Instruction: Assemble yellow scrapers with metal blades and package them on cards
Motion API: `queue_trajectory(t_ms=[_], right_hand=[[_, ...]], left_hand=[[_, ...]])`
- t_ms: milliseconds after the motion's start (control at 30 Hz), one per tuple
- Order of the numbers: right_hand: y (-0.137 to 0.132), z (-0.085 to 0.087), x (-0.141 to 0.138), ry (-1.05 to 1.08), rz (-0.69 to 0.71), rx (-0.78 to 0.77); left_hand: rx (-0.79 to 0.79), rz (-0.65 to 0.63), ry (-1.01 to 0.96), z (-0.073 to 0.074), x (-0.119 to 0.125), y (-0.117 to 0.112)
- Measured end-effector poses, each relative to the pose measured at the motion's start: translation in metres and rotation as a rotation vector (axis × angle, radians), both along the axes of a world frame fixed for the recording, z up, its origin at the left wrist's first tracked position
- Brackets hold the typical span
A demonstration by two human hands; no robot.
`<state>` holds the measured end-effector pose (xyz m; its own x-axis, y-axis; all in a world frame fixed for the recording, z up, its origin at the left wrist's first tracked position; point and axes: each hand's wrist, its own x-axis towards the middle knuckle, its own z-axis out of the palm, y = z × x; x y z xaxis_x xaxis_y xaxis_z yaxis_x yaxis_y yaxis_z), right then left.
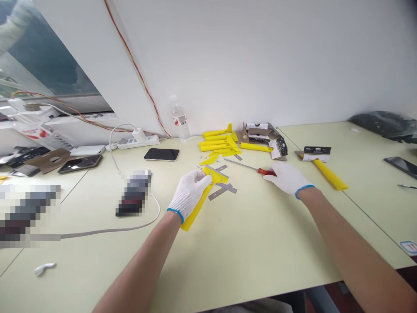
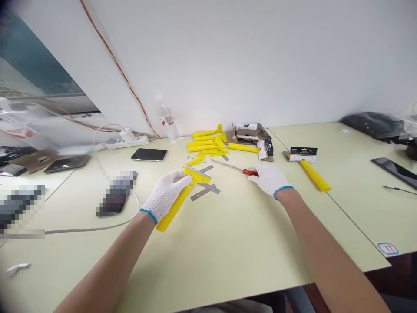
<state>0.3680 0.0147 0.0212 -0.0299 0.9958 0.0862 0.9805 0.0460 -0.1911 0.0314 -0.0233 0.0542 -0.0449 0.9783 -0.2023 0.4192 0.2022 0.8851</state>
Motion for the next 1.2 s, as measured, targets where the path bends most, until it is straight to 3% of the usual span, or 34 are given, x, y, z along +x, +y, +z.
queue_trajectory(t_ms=[100, 167, 233, 367, 467, 600, 700, 900, 1200], right_hand=[[-0.008, 0.001, 0.001, 0.047, -0.047, -0.142], [-0.017, 0.002, -0.003, 0.14, -0.032, -0.129], [-0.027, 0.003, -0.008, 0.29, 0.009, -0.113], [-0.04, 0.003, -0.023, 0.637, -0.033, -0.248], [-0.043, 0.002, -0.034, 0.779, -0.004, -0.276], [-0.041, -0.001, -0.044, 0.651, 0.127, -0.246], [-0.037, 0.0, -0.045, 0.456, 0.123, -0.133], [-0.035, 0.006, -0.033, 0.554, 0.035, -0.056], [-0.048, -0.007, -0.06, 0.3, 0.21, -0.06]], left_hand=[[0.075, 0.049, 0.031, -0.004, -0.008, 0.006], [0.134, 0.105, 0.084, -0.007, -0.013, 0.01], [0.185, 0.131, 0.137, -0.012, -0.015, 0.013], [0.256, 0.138, 0.233, -0.021, -0.015, 0.021], [0.286, 0.153, 0.231, -0.029, -0.011, 0.031], [0.302, 0.148, 0.151, -0.031, -0.003, 0.043], [0.288, 0.15, 0.12, -0.03, 0.0, 0.046], [0.28, 0.156, 0.123, -0.032, 0.0, 0.043], [0.27, 0.119, 0.129, -0.032, 0.006, 0.036]])
